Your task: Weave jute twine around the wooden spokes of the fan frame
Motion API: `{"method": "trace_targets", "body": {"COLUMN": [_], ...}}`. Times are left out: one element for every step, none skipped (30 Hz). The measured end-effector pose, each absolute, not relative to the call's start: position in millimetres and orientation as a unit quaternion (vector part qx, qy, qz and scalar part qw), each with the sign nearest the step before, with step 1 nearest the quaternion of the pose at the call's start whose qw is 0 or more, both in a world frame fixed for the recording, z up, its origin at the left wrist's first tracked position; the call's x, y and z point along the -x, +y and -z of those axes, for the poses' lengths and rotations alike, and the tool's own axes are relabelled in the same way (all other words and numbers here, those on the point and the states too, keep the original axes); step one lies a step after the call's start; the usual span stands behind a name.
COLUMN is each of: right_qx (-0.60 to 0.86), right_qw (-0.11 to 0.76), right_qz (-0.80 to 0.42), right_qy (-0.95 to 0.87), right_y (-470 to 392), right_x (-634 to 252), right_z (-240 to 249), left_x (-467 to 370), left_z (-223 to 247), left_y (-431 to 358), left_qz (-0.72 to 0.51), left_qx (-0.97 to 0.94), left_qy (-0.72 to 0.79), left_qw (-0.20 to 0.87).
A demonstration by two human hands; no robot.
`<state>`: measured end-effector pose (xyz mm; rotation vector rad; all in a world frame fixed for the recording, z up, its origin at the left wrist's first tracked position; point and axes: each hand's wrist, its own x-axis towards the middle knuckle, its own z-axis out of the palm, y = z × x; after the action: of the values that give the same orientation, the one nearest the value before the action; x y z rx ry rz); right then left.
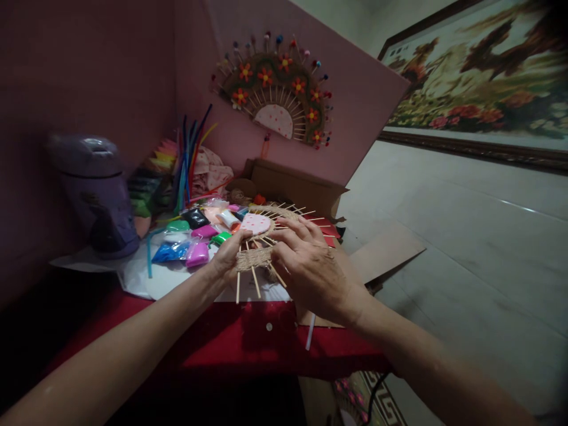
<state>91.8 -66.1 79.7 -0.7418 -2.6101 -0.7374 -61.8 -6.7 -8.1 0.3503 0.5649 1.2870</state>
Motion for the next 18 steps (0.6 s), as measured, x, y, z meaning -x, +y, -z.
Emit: {"method": "trace_targets", "body": {"right_qx": [0.259,0.256,0.251,0.247,0.243,0.24,0.24,0.241,0.243,0.244,0.245,0.245,0.245,0.244,0.243,0.243,0.243,0.243], "right_qw": [0.167,0.169,0.171,0.174,0.177,0.178,0.179,0.179,0.179,0.179,0.178,0.178,0.178,0.18,0.183,0.187,0.19,0.19], "right_qz": [0.259,0.259,0.258,0.257,0.256,0.254,0.252,0.25,0.248,0.245,0.242,0.239,0.236,0.234,0.232,0.229,0.227,0.225], "right_qy": [-0.916,-0.916,-0.917,-0.918,-0.919,-0.92,-0.92,-0.92,-0.921,-0.921,-0.922,-0.923,-0.923,-0.924,-0.924,-0.924,-0.924,-0.924], "right_y": [-66.1,-66.0,-65.6,-65.2,-64.7,-64.2,-63.8,-63.6,-63.5,-63.5,-63.6,-63.6,-63.6,-63.6,-63.5,-63.3,-63.2,-63.2], "right_x": [-92.0,-92.1,-92.3,-92.4,-92.6,-92.8,-93.0,-93.3,-93.6,-93.9,-94.3,-94.6,-94.8,-95.0,-95.1,-95.2,-95.2,-95.2], "right_z": [-80.3,-80.5,-80.5,-80.2,-79.7,-79.2,-78.7,-78.3,-78.0,-77.7,-77.6,-77.4,-77.3,-77.2,-77.0,-76.8,-76.7,-76.6], "left_x": [61.8,61.8,61.8,61.8,61.9,61.9,62.0,62.2,62.4,62.6,62.8,62.9,63.0,63.0,63.0,63.0,63.0,62.9], "left_z": [7.7,7.3,7.1,6.9,7.0,7.3,7.8,8.5,9.2,9.9,10.6,11.0,11.4,11.6,11.6,11.6,11.6,11.5], "left_y": [-7.2,-7.5,-7.7,-7.7,-7.5,-7.0,-6.4,-5.7,-5.0,-4.3,-3.8,-3.4,-3.2,-3.1,-3.1,-3.1,-3.2,-3.2], "left_qz": [-0.587,-0.585,-0.584,-0.581,-0.579,-0.578,-0.578,-0.577,-0.576,-0.576,-0.577,-0.579,-0.581,-0.583,-0.585,-0.585,-0.584,-0.585], "left_qx": [-0.161,-0.161,-0.162,-0.162,-0.163,-0.165,-0.165,-0.165,-0.165,-0.164,-0.162,-0.16,-0.159,-0.157,-0.155,-0.154,-0.153,-0.152], "left_qy": [0.257,0.255,0.251,0.249,0.248,0.247,0.245,0.243,0.24,0.239,0.239,0.241,0.243,0.245,0.245,0.245,0.245,0.245], "left_qw": [0.751,0.753,0.755,0.757,0.759,0.76,0.761,0.762,0.764,0.764,0.764,0.762,0.761,0.759,0.758,0.758,0.758,0.758]}}
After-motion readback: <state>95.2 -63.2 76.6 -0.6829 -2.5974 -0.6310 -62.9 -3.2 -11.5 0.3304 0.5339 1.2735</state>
